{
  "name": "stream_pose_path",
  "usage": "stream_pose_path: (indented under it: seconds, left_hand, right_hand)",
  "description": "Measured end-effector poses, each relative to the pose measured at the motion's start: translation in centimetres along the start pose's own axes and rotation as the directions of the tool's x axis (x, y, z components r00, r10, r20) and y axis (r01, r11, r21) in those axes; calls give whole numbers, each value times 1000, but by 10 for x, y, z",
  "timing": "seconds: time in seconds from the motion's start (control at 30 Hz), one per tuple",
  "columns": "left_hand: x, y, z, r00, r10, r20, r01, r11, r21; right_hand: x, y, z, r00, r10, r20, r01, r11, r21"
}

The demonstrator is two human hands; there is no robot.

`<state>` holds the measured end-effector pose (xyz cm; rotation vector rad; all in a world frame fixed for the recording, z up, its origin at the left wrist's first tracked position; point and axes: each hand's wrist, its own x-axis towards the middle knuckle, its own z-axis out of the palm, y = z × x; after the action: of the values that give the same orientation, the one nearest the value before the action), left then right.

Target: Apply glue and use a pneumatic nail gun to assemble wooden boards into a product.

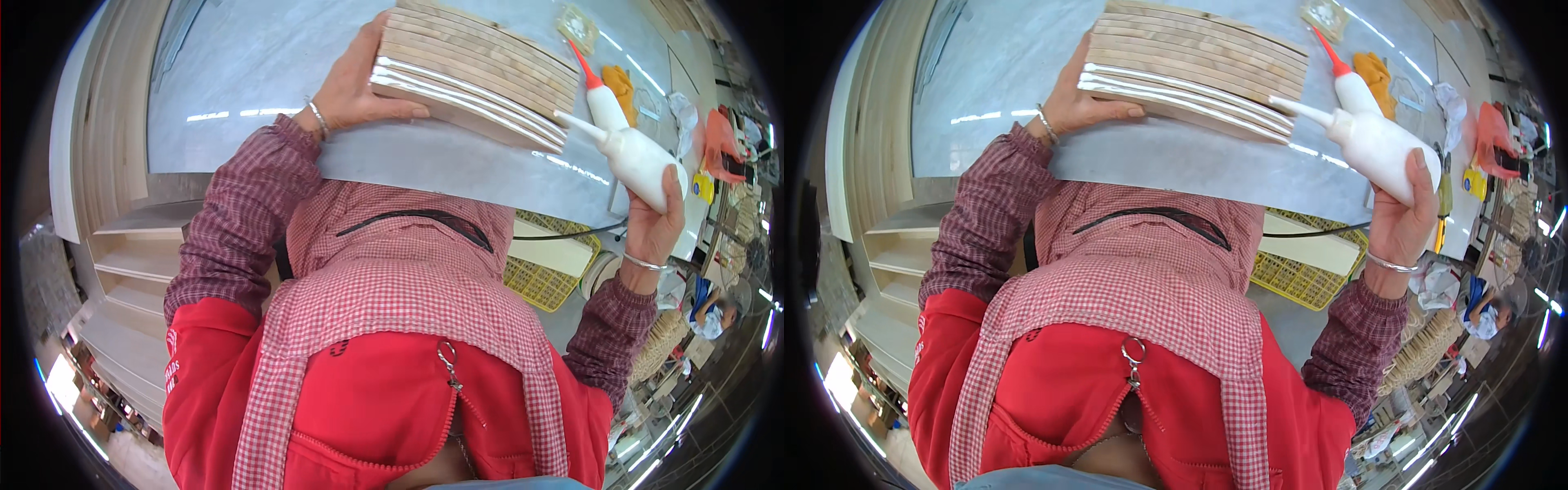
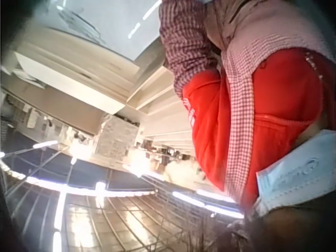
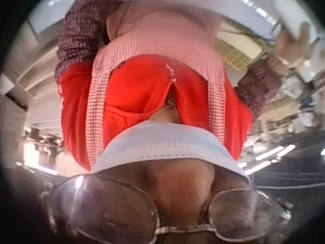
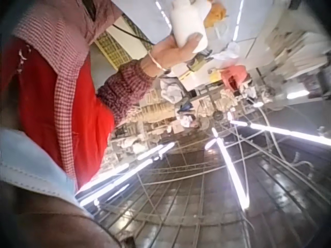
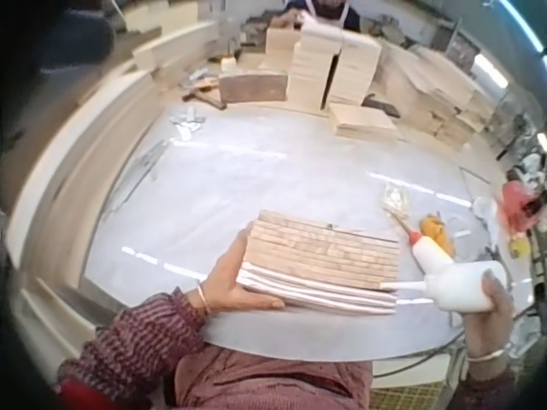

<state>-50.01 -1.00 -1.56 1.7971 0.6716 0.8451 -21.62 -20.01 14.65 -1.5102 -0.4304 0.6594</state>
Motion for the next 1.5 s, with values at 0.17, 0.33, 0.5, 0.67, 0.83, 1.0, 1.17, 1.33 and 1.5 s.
stream_pose_path:
  seconds: [0.17, 0.33, 0.5, 0.67, 0.83, 1.0, 1.17, 1.33, 1.5]
  left_hand:
    - [1, 10, -1, 985, 171, -15, -169, 981, 97]
    - [-2, 32, -1, 981, 196, -4, -194, 974, 113]
    - [-3, 35, 1, 968, 250, -25, -244, 960, 140]
    - [-2, 28, 0, 958, 284, -36, -275, 949, 155]
    - [-4, 22, 0, 980, 198, -13, -195, 973, 122]
    - [-4, 8, 0, 984, 179, -3, -178, 979, 103]
    - [-6, -7, 0, 991, 131, 7, -131, 989, 62]
    - [-7, -19, -1, 998, 56, 27, -57, 998, 35]
    - [-7, -28, -2, 998, 25, 65, -27, 999, 36]
  right_hand:
    - [-8, -6, 64, 986, 0, 165, -2, 1000, 15]
    - [-18, -13, 108, 954, -20, 300, 28, 999, -23]
    - [-24, -18, 117, 942, -49, 333, 80, 993, -81]
    - [-21, -16, 109, 950, -45, 308, 80, 992, -102]
    - [-14, -14, 85, 962, -28, 271, 61, 992, -114]
    - [-5, -7, 60, 975, -36, 220, 61, 992, -110]
    - [3, -2, 28, 991, -17, 132, 33, 992, -119]
    - [9, 1, -2, 999, 2, 44, 5, 990, -139]
    - [15, 4, -26, 1000, -3, -11, 1, 984, -176]
